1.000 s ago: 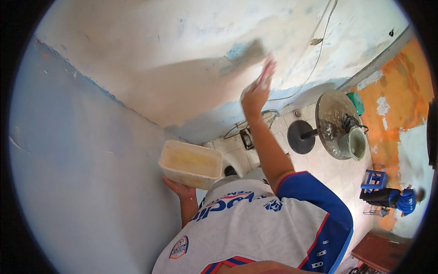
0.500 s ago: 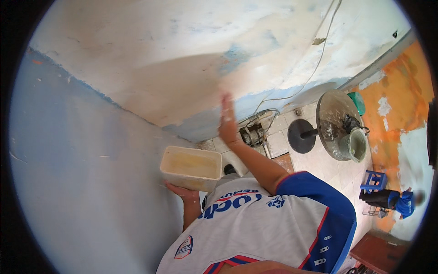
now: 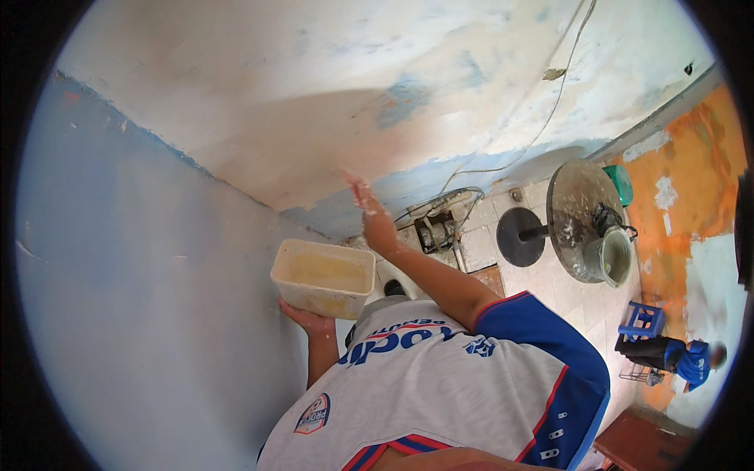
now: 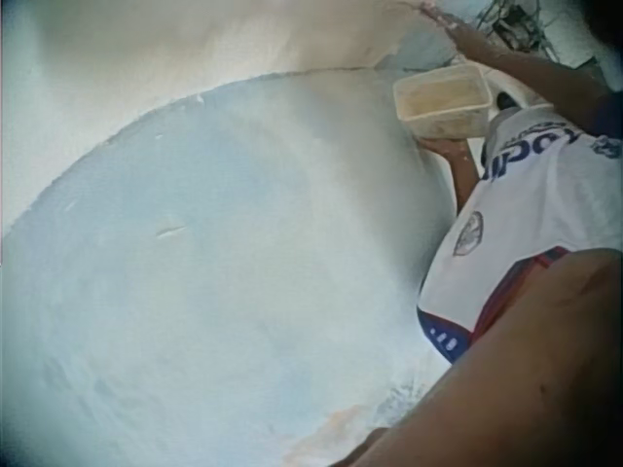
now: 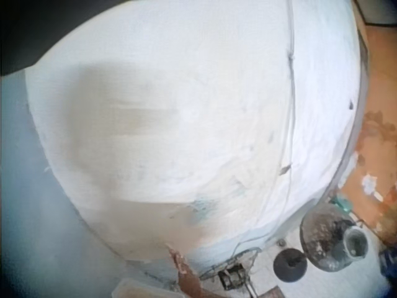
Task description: The person applies a white substance to a wall using a red putty knife, repeatedly dipping the tool into a white plastic container to reload it.
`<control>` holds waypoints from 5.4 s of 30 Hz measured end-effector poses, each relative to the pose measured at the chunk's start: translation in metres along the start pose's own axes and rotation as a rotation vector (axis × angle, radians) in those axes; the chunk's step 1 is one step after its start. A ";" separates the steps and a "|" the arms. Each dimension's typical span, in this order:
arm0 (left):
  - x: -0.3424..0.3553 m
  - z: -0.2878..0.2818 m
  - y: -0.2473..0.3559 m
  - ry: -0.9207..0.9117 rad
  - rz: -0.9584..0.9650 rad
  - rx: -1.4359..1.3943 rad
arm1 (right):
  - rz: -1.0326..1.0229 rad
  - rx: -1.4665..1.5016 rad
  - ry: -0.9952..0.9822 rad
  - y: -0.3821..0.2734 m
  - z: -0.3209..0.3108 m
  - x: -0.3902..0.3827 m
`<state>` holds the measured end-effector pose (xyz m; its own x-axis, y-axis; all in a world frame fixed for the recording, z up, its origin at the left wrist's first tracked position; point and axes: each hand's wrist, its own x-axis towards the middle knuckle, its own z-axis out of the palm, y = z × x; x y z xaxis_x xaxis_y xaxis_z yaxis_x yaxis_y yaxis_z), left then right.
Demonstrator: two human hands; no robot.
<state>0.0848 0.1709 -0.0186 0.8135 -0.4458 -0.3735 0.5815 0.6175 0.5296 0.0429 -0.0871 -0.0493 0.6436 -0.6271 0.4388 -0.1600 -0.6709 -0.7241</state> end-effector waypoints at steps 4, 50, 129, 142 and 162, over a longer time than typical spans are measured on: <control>-0.005 -0.003 -0.003 -0.005 0.025 -0.059 | 0.058 0.046 0.361 -0.021 -0.079 0.045; -0.036 -0.063 -0.010 0.084 0.078 -0.092 | -0.085 -0.355 0.702 -0.023 -0.121 0.065; -0.130 0.220 -0.227 -0.523 0.311 -0.231 | -0.301 0.351 -0.581 -0.073 -0.454 -0.045; -0.144 0.205 -0.235 -0.307 0.376 -0.177 | -0.010 0.536 -0.753 -0.045 -0.486 -0.048; -0.137 0.181 -0.233 -0.233 -0.068 0.192 | 0.589 1.075 -0.702 0.015 -0.456 -0.063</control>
<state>-0.1630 -0.0295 0.0464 0.7371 -0.6318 -0.2398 0.6046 0.4579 0.6518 -0.3407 -0.2379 0.1549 0.9678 -0.1676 -0.1878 -0.0968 0.4410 -0.8923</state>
